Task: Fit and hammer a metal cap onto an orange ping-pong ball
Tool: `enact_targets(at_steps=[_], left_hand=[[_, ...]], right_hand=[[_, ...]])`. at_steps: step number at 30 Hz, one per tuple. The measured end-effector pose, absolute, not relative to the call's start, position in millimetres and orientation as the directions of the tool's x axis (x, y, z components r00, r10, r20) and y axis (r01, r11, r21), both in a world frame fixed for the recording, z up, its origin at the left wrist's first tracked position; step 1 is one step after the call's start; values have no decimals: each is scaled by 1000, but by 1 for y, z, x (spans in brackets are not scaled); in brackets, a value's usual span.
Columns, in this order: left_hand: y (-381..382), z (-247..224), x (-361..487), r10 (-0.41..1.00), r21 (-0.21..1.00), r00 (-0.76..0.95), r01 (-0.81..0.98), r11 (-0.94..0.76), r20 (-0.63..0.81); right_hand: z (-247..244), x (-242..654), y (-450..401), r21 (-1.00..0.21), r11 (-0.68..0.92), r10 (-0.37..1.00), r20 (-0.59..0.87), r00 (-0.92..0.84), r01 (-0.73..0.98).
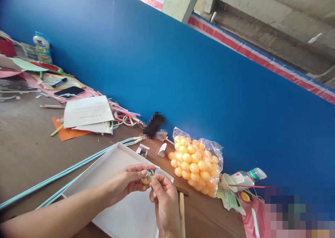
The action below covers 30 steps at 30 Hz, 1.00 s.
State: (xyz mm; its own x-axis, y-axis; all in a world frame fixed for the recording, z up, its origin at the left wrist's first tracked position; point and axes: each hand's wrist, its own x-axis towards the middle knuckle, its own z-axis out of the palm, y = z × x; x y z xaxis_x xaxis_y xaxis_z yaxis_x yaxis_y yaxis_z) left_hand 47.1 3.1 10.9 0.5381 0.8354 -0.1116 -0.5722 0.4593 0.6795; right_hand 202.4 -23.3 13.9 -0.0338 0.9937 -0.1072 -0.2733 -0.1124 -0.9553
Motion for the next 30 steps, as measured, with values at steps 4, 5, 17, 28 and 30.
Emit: enact_targets(at_steps=[4, 5, 17, 28, 30], left_hand=[[4, 8, 47, 835, 678, 538, -573, 460, -111], [4, 8, 47, 836, 678, 537, -574, 458, -109], [3, 11, 47, 844, 692, 523, -564, 451, -124], [2, 13, 47, 860, 757, 492, -511, 408, -132], [2, 13, 47, 866, 766, 484, -505, 397, -130]], right_hand=[[12, 203, -23, -953, -112, 994, -106, -39, -283], [11, 203, -23, -952, -113, 994, -107, -37, -283], [12, 203, -23, -948, -123, 992, -121, -24, -294], [13, 203, -23, -974, -87, 996, -85, -16, -211], [14, 202, -23, -977, -76, 997, -74, -18, -200]])
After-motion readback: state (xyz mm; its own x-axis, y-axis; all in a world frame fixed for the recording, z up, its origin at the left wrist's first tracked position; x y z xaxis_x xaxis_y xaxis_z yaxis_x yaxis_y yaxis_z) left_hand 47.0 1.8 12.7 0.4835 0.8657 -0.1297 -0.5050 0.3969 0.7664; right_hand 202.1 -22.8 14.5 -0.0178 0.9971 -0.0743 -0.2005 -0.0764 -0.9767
